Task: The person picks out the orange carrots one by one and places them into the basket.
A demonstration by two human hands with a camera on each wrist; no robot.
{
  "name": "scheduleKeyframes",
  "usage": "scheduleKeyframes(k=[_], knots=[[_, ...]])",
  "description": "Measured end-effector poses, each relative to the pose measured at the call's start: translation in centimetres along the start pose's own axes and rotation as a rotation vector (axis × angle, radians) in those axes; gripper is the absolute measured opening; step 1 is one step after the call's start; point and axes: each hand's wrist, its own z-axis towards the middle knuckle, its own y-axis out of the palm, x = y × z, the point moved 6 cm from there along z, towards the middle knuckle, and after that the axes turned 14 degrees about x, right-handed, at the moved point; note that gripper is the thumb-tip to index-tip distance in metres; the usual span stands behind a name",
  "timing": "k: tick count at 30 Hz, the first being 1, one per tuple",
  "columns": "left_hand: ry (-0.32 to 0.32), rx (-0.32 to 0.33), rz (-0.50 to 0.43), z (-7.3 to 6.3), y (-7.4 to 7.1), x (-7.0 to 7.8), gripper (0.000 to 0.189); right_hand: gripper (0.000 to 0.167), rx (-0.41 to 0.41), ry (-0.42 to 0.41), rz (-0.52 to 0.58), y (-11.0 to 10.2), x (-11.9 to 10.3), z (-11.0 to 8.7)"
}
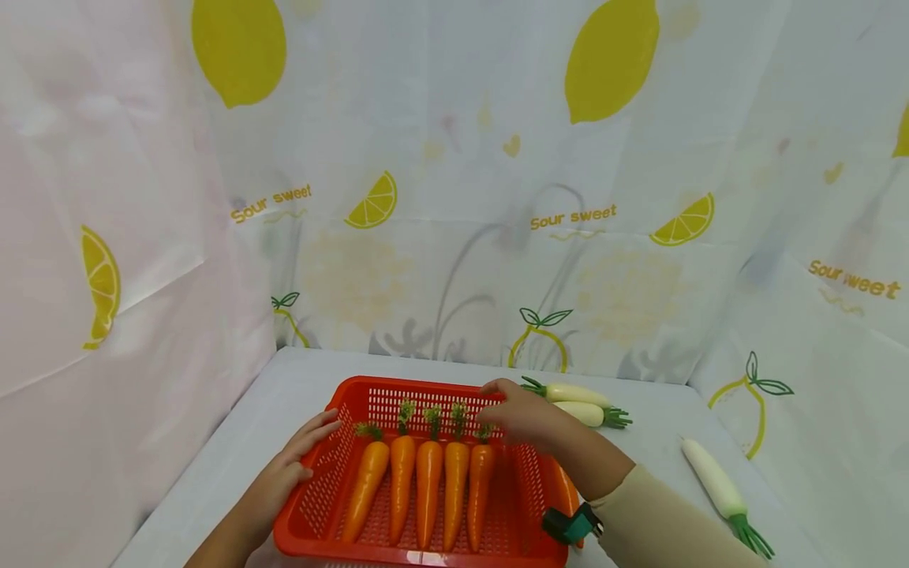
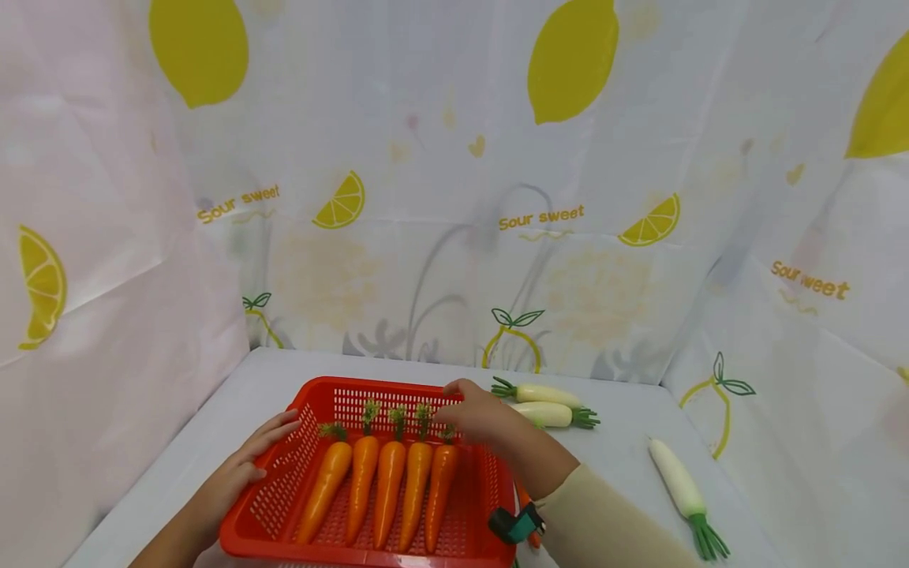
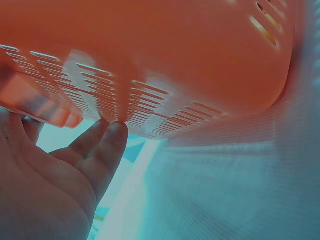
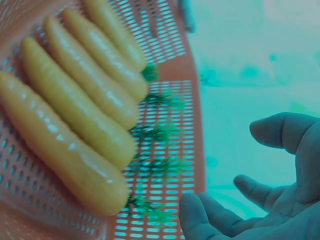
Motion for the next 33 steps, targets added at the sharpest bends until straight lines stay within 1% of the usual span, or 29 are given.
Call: scheduleKeyframes(k=[4,11,17,22,24,27,30,33], knots=[[-0.007,0.0,-0.006,-0.2,-0.1,-0.3,0.074,0.054,-0.012,-0.006,0.067,-0.7,-0.1,-0.6],[0.077,-0.023,0.039,-0.3,0.1,-0.3,0.073,0.051,-0.064,-0.015,0.131,-2.2,0.8,-1.5],[0.05,-0.029,0.013,-0.4,0.2,-0.5,0.074,0.052,-0.108,-0.051,0.169,-3.6,1.9,-2.2],[0.049,-0.014,0.038,-0.3,0.2,-0.2,0.074,0.049,-0.128,-0.088,0.207,-5.3,3.0,-2.3],[0.052,-0.006,0.045,-0.2,0.2,-0.1,0.074,0.048,-0.12,-0.096,0.228,-6.1,3.6,-2.4],[0.054,0.001,0.053,-0.1,0.2,0.1,0.074,0.052,-0.114,-0.095,0.251,-6.8,4.8,-2.5],[0.048,0.002,0.05,-0.2,0.1,0.1,0.074,0.054,-0.109,-0.087,0.272,-7.1,6.1,-2.6],[0.054,0.0,0.046,-0.2,0.0,0.0,0.073,0.052,-0.08,-0.095,0.278,-7.1,7.1,-2.6]])
